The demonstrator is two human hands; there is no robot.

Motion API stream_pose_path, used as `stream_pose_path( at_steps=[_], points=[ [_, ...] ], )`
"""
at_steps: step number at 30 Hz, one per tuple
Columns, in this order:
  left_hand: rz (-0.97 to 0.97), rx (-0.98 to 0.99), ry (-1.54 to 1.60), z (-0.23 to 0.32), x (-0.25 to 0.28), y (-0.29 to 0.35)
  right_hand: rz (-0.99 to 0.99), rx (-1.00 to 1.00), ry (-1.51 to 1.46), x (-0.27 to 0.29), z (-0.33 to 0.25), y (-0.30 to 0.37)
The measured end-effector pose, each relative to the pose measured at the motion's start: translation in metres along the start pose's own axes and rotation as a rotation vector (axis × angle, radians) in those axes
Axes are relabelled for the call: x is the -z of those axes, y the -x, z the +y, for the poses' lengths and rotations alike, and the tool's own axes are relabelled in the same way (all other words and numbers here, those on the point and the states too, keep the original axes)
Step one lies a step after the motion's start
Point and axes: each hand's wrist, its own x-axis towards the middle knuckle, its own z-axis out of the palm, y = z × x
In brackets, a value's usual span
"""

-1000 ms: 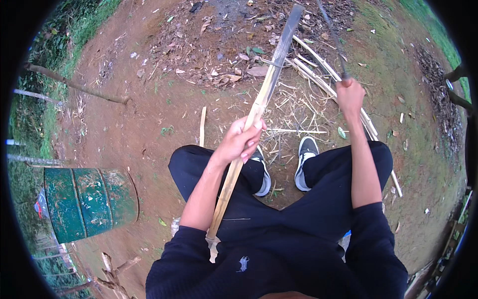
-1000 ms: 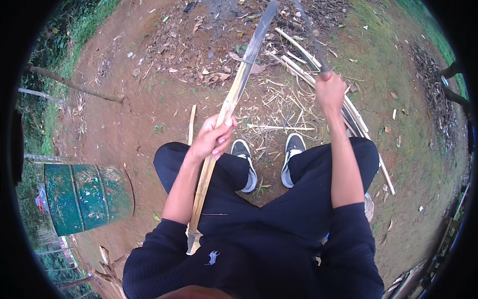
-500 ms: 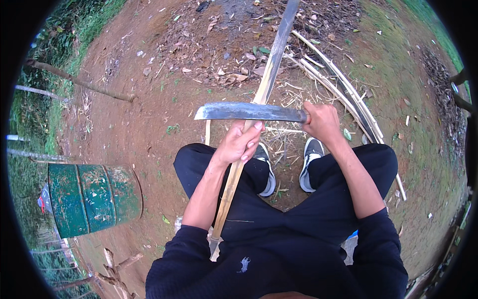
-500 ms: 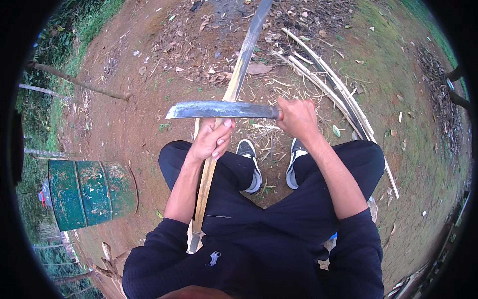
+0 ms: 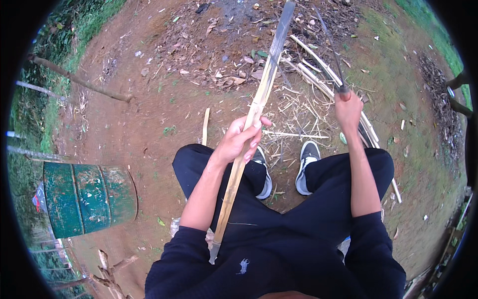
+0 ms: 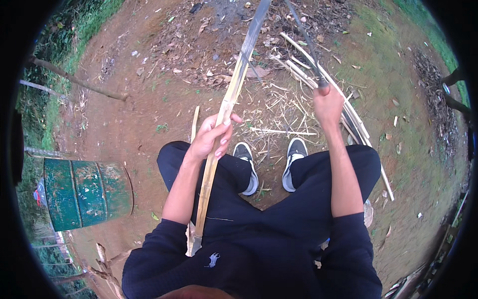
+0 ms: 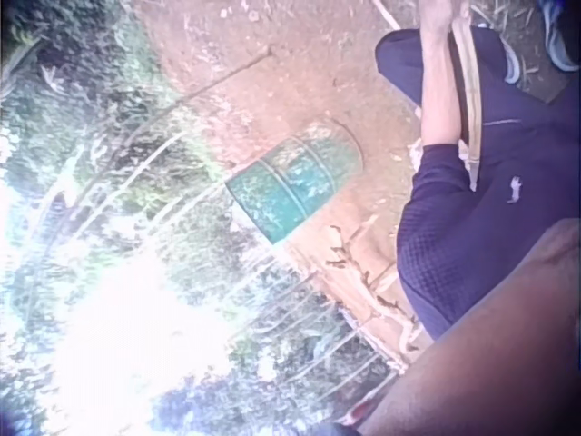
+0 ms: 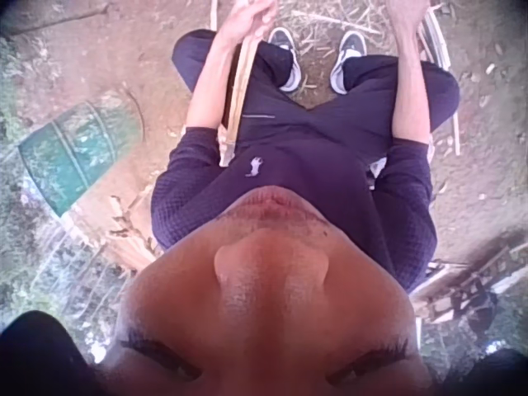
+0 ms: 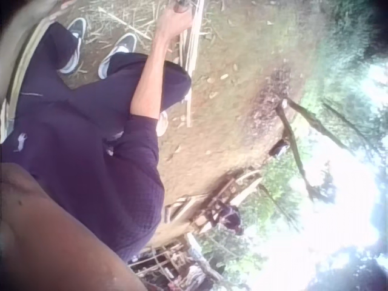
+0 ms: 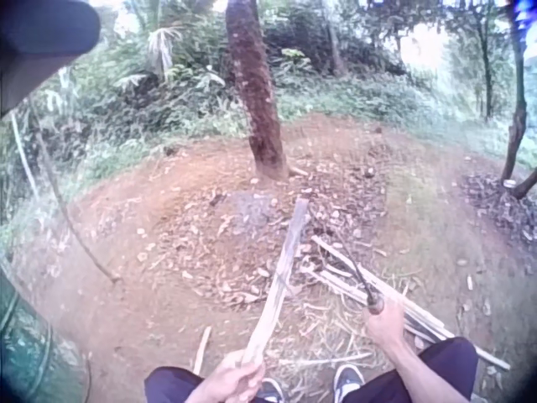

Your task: The person uses a machete to shave and smooth the surface of a long, thin piece of wood while sitting outdoors.

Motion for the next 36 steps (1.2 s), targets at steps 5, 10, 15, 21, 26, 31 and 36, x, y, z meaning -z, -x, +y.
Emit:
stream_pose_path(
  at_steps=[5, 10, 15, 21, 26, 31, 36],
  points=[
    [0.017, 0.014, 0.030, 0.001, 0.000, -0.002, -0.196, 0.306, -0.110, 0.007, -0.023, 0.034],
    [0.069, 0.055, -0.120, -0.003, -0.005, 0.002, -0.251, 0.652, 0.039, -0.006, -0.034, 0.051],
    [0.081, 0.057, -0.216, -0.007, -0.008, 0.007, -0.294, 0.682, 0.149, -0.012, -0.031, 0.050],
    [0.071, 0.075, -0.178, -0.003, -0.009, 0.013, -0.056, 0.254, 0.304, -0.016, 0.020, -0.011],
    [0.022, 0.075, -0.128, 0.003, -0.015, -0.001, 0.062, -0.171, 0.205, 0.007, 0.042, -0.039],
    [0.026, 0.033, -0.134, -0.001, -0.001, -0.002, -0.168, 0.163, -0.134, 0.016, -0.025, 0.020],
    [0.051, 0.067, -0.197, -0.001, -0.009, 0.000, -0.324, 0.558, 0.064, -0.001, -0.031, 0.052]
  ],
)
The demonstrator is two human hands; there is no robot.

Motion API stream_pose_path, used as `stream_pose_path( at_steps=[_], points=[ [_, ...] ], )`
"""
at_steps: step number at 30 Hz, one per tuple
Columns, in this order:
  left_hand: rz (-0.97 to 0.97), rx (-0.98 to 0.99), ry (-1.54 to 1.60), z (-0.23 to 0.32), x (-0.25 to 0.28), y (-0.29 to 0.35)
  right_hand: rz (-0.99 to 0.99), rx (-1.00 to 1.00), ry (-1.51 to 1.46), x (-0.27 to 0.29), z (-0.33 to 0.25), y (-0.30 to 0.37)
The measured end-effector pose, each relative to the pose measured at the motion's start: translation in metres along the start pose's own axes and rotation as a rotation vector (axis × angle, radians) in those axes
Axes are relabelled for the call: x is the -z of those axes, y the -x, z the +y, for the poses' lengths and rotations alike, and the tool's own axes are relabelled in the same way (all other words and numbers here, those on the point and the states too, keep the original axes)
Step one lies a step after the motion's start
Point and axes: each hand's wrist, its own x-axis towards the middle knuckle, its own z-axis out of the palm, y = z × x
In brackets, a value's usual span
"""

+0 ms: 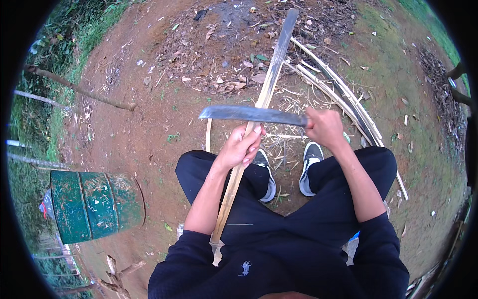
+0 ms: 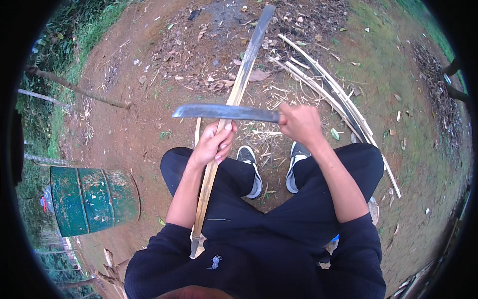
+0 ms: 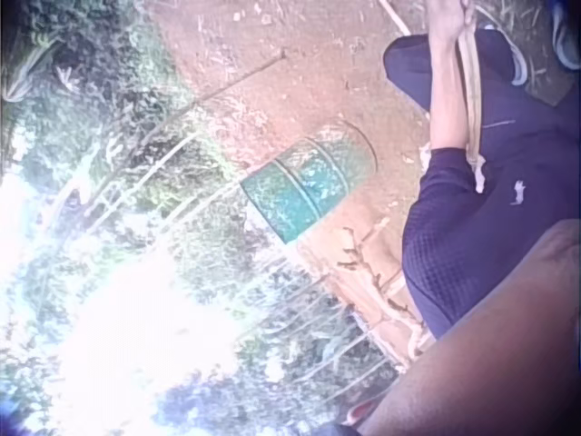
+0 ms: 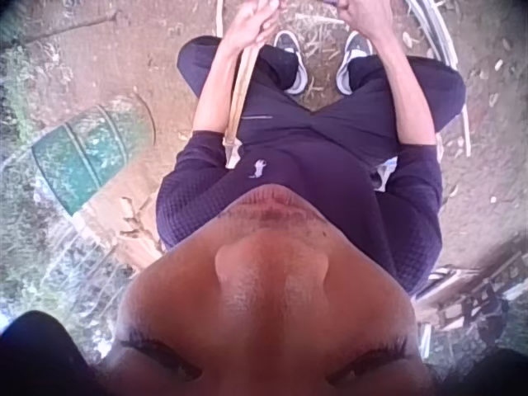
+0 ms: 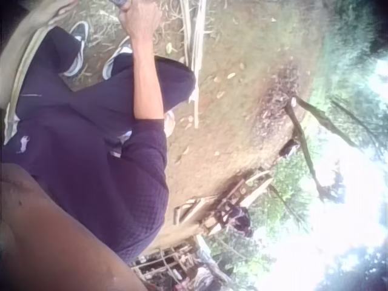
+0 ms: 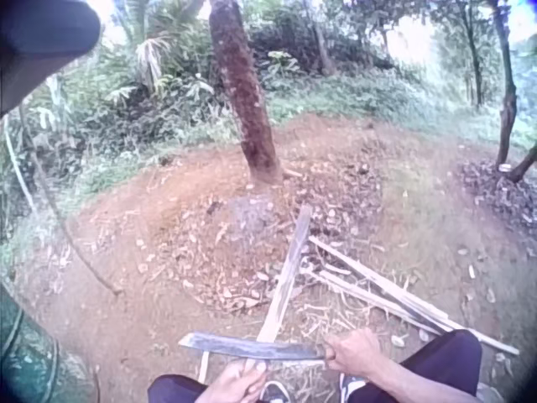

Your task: The person uses a machete to shave and smooth the surface of a long, thin piece of wood while sitting outdoors.

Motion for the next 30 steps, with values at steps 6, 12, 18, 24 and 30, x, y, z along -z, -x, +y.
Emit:
stream_pose_path(
  at_steps=[6, 12, 18, 24, 30],
  points=[
    [0.007, 0.004, -0.087, -0.002, -0.005, 0.005, -0.008, 0.065, 0.036, -0.017, 0.001, -0.001],
    [0.031, 0.021, -0.197, -0.012, -0.004, 0.005, 0.045, 0.095, 0.070, -0.036, 0.025, -0.006],
    [-0.023, 0.010, 0.070, -0.001, -0.002, 0.009, 0.263, -0.741, 0.218, 0.028, 0.091, -0.042],
    [0.012, -0.002, 0.124, -0.004, 0.011, -0.003, 0.370, -0.600, -0.090, 0.029, 0.063, -0.032],
    [-0.083, 0.134, 0.312, -0.002, 0.016, -0.003, 0.133, -0.285, -0.149, 0.020, 0.027, -0.018]
  ],
)
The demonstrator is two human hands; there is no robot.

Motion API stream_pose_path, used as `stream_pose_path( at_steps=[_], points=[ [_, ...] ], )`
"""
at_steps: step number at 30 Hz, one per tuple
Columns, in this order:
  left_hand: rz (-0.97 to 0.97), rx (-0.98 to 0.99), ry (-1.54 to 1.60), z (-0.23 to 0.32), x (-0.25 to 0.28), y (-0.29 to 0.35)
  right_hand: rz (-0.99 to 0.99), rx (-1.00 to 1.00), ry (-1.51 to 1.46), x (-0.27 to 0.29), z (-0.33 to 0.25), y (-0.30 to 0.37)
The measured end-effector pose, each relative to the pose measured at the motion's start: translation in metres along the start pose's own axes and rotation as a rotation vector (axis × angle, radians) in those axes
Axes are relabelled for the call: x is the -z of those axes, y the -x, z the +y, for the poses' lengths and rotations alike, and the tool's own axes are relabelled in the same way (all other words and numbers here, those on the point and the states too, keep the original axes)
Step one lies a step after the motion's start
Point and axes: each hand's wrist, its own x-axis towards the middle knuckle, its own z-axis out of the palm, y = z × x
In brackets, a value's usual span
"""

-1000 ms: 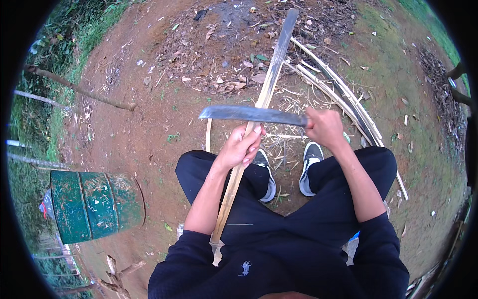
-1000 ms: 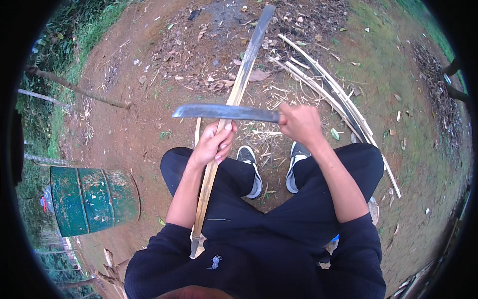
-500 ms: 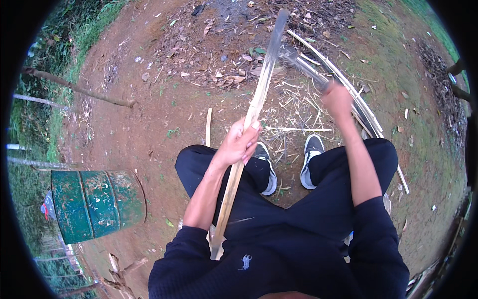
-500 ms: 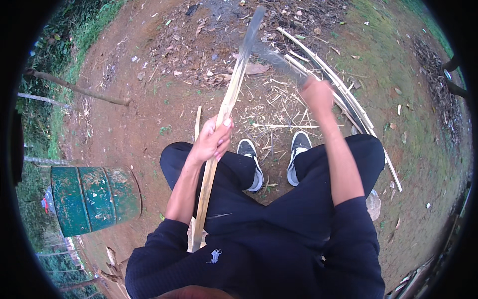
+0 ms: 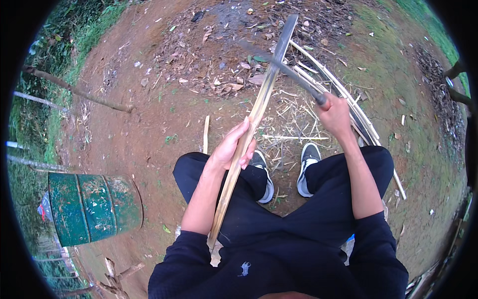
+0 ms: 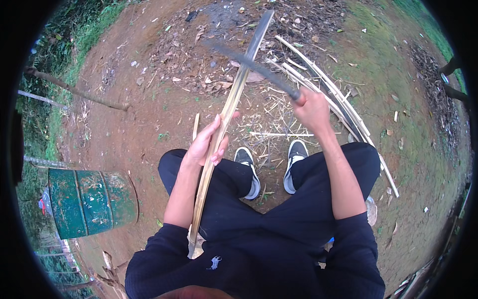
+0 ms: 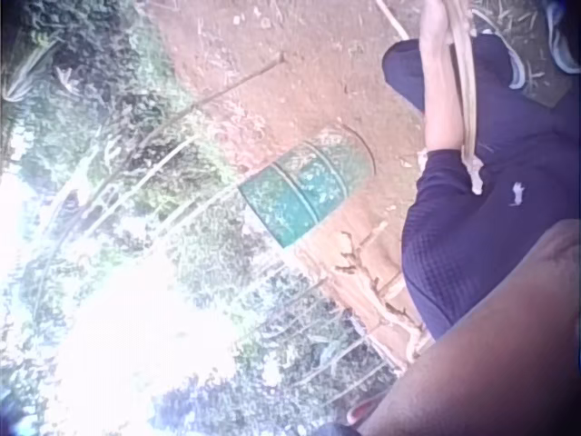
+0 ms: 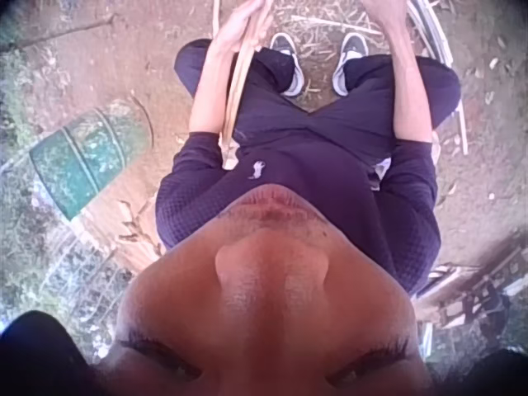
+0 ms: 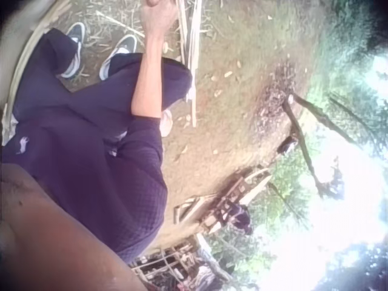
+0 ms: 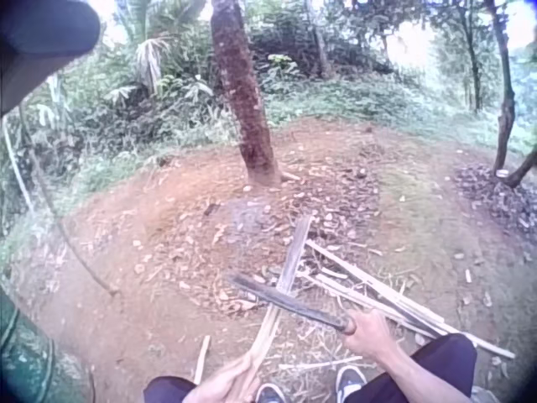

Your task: The person uses a machete to shave and smooth the surface of a long, thin piece of wood while sitting outdoors.

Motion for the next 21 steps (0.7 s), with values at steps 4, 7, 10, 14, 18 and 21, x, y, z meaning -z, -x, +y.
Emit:
stream_pose_path(
  at_steps=[4, 7, 10, 14, 18, 21],
  points=[
    [-0.043, -0.098, -0.267, -0.008, 0.003, -0.002, -0.050, 0.231, 0.117, -0.005, -0.017, 0.010],
    [-0.045, -0.071, -0.139, -0.008, 0.002, -0.002, -0.064, 0.315, 0.115, -0.013, -0.016, 0.014],
    [-0.099, -0.038, -0.120, -0.004, -0.005, 0.003, -0.124, 0.345, 0.096, -0.018, -0.021, 0.024],
    [-0.005, 0.050, -0.122, -0.009, 0.001, 0.006, -0.206, 0.397, 0.142, -0.026, -0.028, 0.038],
    [0.128, -0.034, -0.210, -0.007, -0.013, 0.008, -0.252, 0.419, 0.265, -0.033, -0.027, 0.043],
    [0.178, -0.062, -0.321, -0.008, -0.022, 0.013, -0.250, 0.404, 0.232, -0.040, -0.025, 0.045]
  ],
)
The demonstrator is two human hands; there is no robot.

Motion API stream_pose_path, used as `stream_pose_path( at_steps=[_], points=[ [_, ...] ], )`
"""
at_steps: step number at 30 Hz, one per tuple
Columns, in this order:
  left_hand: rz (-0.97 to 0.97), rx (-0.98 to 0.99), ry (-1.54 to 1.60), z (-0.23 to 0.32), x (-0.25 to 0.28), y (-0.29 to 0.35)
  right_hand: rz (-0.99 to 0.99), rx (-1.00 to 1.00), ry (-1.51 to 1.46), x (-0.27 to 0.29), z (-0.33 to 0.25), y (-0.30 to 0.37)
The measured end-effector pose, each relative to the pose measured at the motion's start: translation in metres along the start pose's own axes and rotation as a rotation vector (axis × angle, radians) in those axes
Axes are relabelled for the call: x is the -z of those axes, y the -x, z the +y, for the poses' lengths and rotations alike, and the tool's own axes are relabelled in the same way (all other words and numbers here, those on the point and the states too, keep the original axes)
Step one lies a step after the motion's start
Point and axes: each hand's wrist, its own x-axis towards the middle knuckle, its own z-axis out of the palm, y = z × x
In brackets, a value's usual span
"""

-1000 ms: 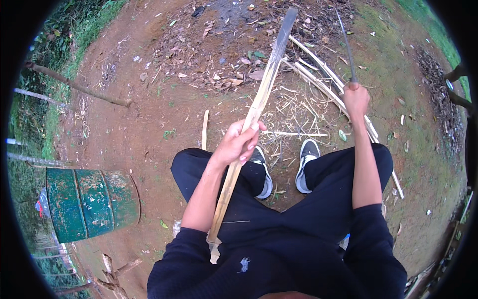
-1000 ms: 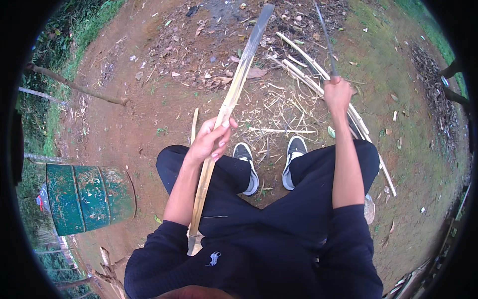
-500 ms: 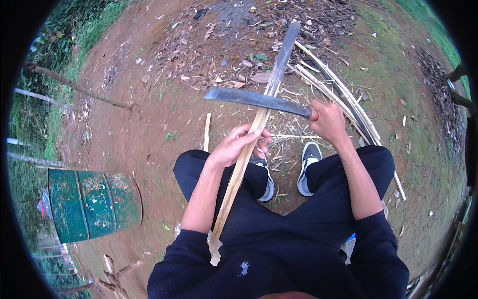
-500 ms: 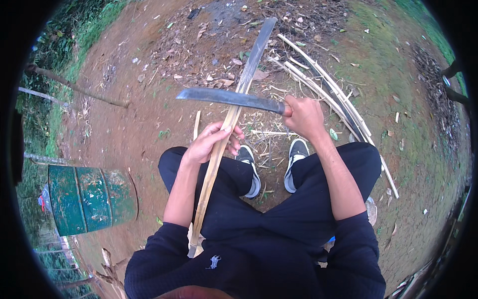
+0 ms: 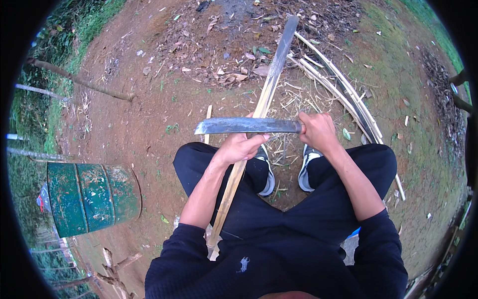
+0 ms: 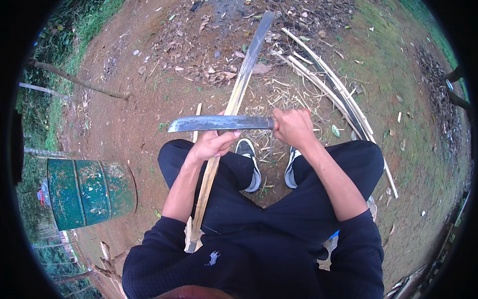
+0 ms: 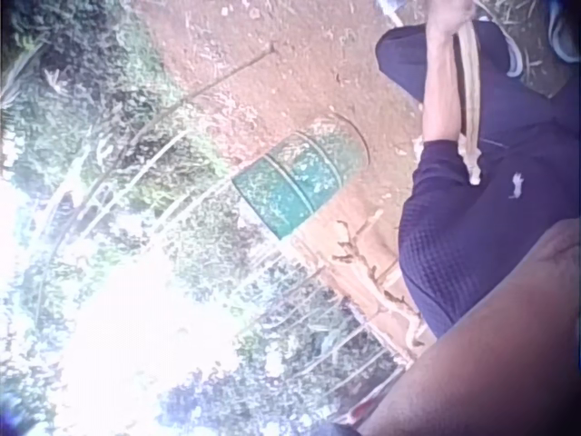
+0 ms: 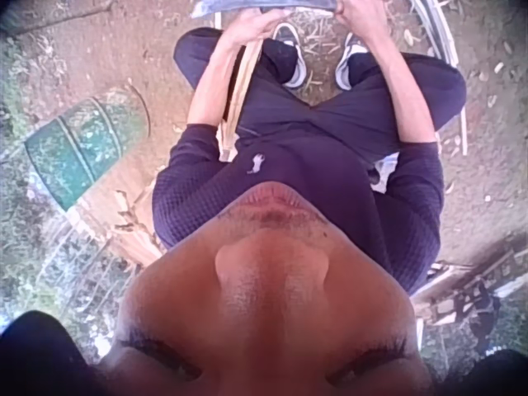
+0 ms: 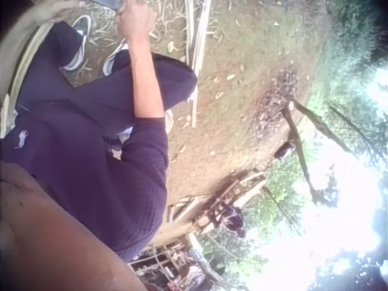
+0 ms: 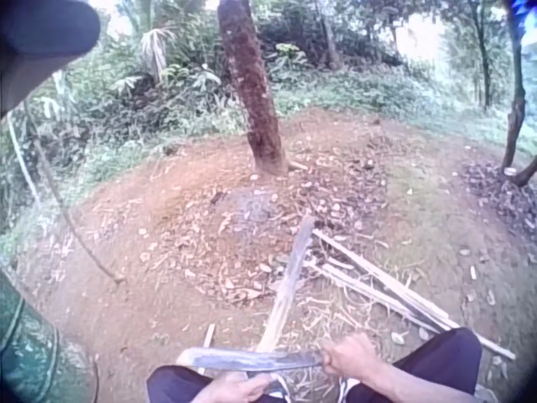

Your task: The person uses a machete to shave and smooth the surface of a long, thin piece of wood while sitting outdoors.

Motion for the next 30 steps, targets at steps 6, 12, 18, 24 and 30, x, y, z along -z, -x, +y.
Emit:
stream_pose_path(
  at_steps=[6, 12, 18, 24, 30],
  points=[
    [0.052, -0.032, -0.026, -0.003, 0.005, -0.007, 0.106, -0.231, 0.130, -0.017, 0.062, -0.008],
    [-0.089, 0.072, 0.106, 0.000, 0.009, -0.016, 0.261, -0.907, 0.051, 0.027, 0.122, -0.021],
    [-0.083, 0.027, 0.153, 0.003, 0.011, -0.012, 0.204, -0.493, -0.242, 0.022, 0.043, -0.007],
    [-0.064, 0.049, 0.058, -0.006, 0.024, -0.011, 0.009, -0.050, -0.009, 0.012, 0.011, 0.005],
    [-0.003, -0.014, -0.015, -0.003, 0.017, -0.007, -0.024, -0.020, -0.042, 0.001, 0.004, 0.006]
  ],
)
